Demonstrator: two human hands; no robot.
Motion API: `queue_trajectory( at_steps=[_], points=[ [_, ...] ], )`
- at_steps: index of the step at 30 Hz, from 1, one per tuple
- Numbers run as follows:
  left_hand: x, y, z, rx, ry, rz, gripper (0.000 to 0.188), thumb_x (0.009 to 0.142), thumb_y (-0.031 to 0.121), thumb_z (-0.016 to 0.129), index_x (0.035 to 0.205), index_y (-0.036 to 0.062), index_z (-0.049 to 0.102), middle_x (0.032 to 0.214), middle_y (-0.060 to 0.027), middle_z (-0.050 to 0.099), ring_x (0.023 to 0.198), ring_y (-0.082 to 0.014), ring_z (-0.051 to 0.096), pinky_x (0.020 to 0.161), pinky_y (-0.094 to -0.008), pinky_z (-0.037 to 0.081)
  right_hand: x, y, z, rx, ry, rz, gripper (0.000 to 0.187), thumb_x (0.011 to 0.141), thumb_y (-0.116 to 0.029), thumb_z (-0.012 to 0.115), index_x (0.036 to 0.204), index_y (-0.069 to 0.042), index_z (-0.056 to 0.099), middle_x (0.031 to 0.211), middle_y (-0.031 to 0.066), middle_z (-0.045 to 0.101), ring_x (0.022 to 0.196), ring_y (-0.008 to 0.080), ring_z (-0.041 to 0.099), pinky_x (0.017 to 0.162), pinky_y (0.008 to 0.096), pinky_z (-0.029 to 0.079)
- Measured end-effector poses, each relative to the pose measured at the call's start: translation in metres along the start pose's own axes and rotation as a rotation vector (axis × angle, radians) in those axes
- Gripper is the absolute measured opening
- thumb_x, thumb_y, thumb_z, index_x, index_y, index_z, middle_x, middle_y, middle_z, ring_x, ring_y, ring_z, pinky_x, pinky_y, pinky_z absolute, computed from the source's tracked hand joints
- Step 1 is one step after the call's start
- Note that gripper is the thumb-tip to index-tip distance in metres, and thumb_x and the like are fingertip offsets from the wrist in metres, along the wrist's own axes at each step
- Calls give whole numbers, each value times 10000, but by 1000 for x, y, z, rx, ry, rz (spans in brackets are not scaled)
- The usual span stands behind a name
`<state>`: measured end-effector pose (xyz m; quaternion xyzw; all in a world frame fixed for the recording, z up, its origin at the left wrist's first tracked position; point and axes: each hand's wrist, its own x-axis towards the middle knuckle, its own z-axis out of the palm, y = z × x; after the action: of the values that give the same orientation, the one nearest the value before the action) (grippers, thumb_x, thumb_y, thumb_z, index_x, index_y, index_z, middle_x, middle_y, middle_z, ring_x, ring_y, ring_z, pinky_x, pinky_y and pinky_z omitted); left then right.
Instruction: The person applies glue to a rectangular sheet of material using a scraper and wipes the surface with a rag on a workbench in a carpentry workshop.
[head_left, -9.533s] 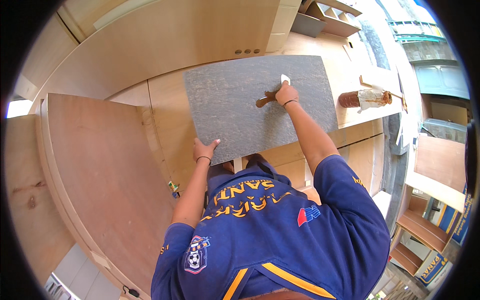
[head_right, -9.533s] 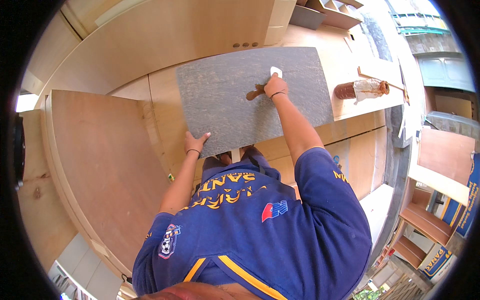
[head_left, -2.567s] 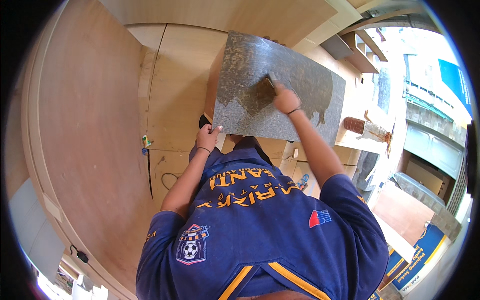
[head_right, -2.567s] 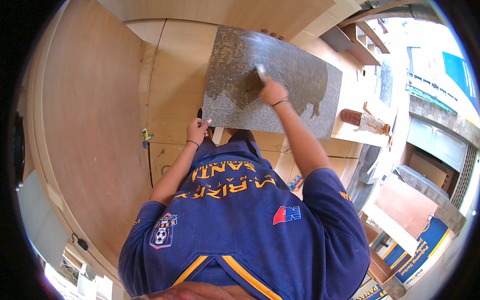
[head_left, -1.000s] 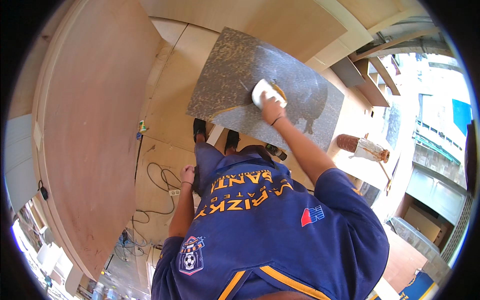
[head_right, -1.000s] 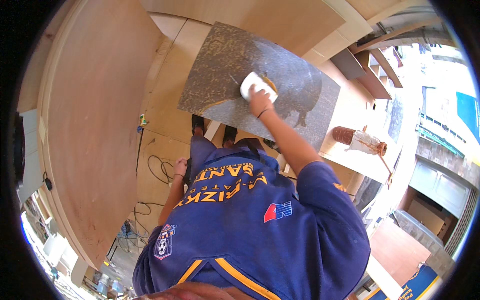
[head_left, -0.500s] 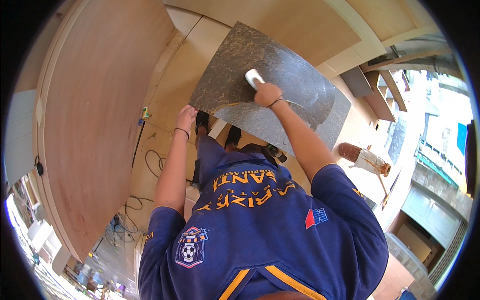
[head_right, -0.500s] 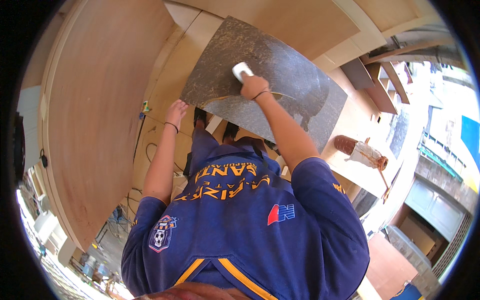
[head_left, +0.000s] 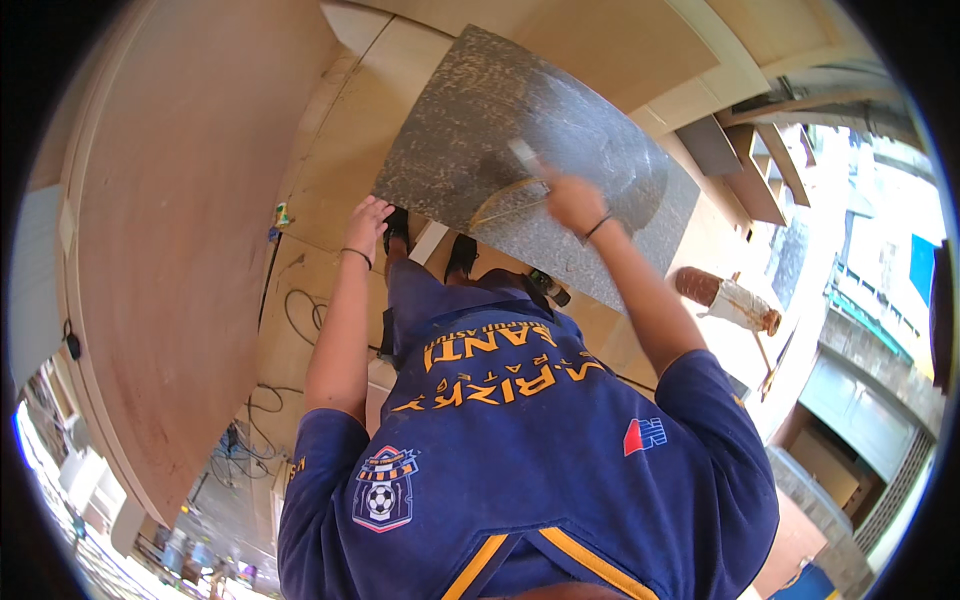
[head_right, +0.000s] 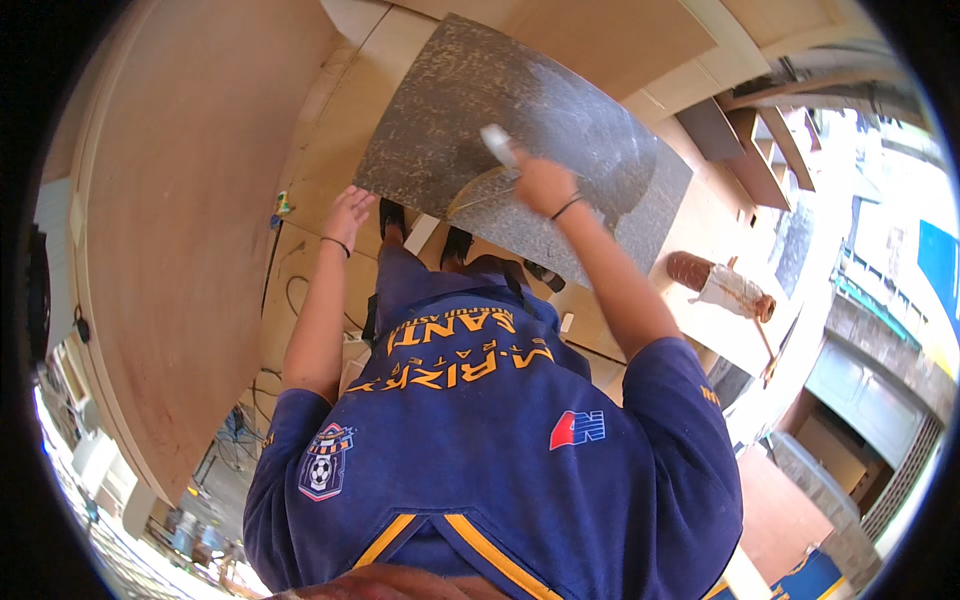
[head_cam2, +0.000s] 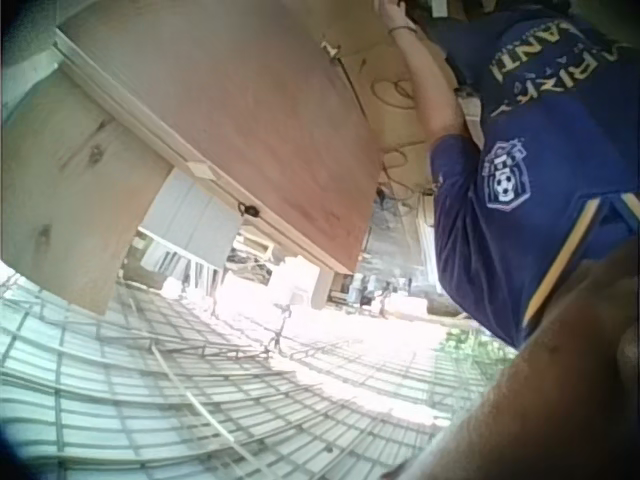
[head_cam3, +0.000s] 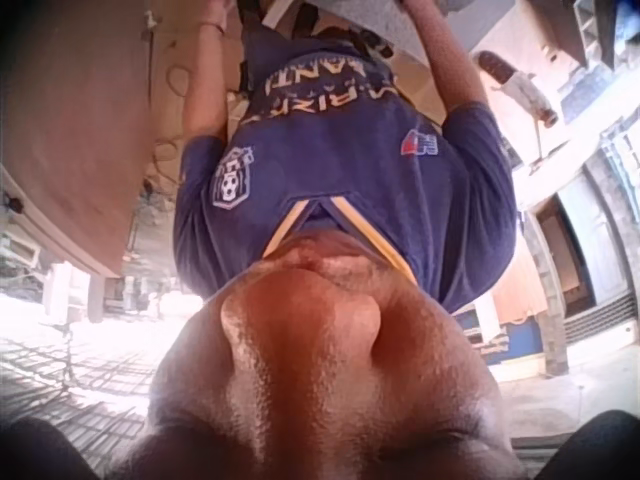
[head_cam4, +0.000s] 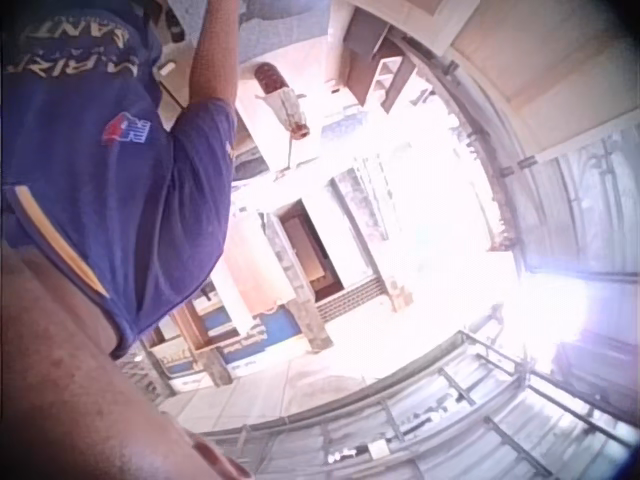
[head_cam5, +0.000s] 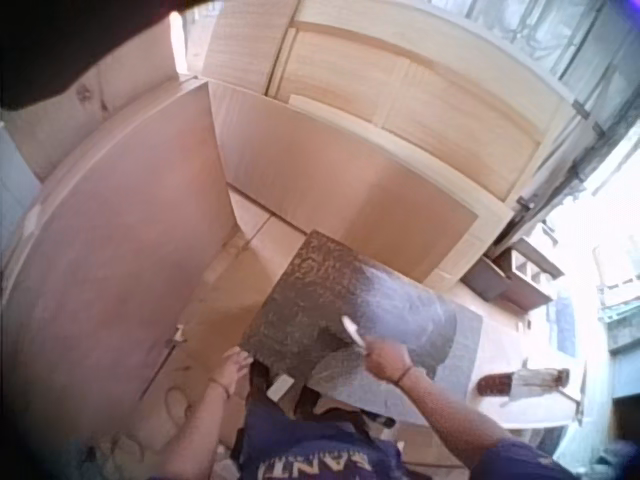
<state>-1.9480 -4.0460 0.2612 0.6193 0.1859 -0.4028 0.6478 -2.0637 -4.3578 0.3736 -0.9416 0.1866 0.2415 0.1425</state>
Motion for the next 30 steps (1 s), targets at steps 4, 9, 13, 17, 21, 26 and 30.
queue_trajectory(
  at_steps=[4,9,13,17,21,26,30],
  points=[
    [7,0,6,-44,0,22,456,874,203,345,1270,1,244,1190,-131,441,1066,-205,478,891,-324,348,9,88,32,-46,116,65,531,724,-163,452,1247,-163,364,834,195,604,745,337,598,648,422,467],
    [3,-4,4,-117,36,60,481,820,163,460,1229,-13,278,1044,-102,489,998,-203,510,849,-326,364,-19,-31,74,-154,55,-245,502,704,-170,495,1199,-158,414,810,140,603,713,286,606,582,405,469],
    [6,2,7,-121,9,65,460,829,171,445,1219,-12,286,1055,-107,482,997,-215,511,853,-346,368,-56,-84,86,-123,-46,-485,507,722,-195,504,1219,-177,407,810,122,608,740,273,600,611,389,465],
    [6,-7,5,-162,54,69,452,843,182,413,1230,-9,279,1118,-131,456,1022,-237,502,863,-362,365,-70,-65,36,38,-149,-347,516,721,-155,493,1228,-177,396,837,141,613,761,305,602,638,404,473],
    [-10,-10,27,-122,21,3,428,860,194,400,1215,-16,288,1177,-150,420,1075,-263,468,901,-378,353,-50,55,-3,28,44,79,480,728,-97,465,1202,-123,393,854,173,588,772,309,592,618,401,478],
    [-4,-29,43,-149,37,17,440,872,208,376,1243,-2,270,1184,-154,410,1060,-265,480,895,-389,349,-65,74,101,-128,230,-31,468,742,-122,473,1204,-136,401,893,216,531,803,331,557,621,409,482],
    [-3,-28,38,-150,7,5,401,879,209,372,1213,0,298,1189,-152,403,1038,-267,498,896,-388,352,-69,80,33,-1,49,14,529,691,-135,515,1209,-173,411,814,131,617,759,278,608,629,376,485]
  ],
)
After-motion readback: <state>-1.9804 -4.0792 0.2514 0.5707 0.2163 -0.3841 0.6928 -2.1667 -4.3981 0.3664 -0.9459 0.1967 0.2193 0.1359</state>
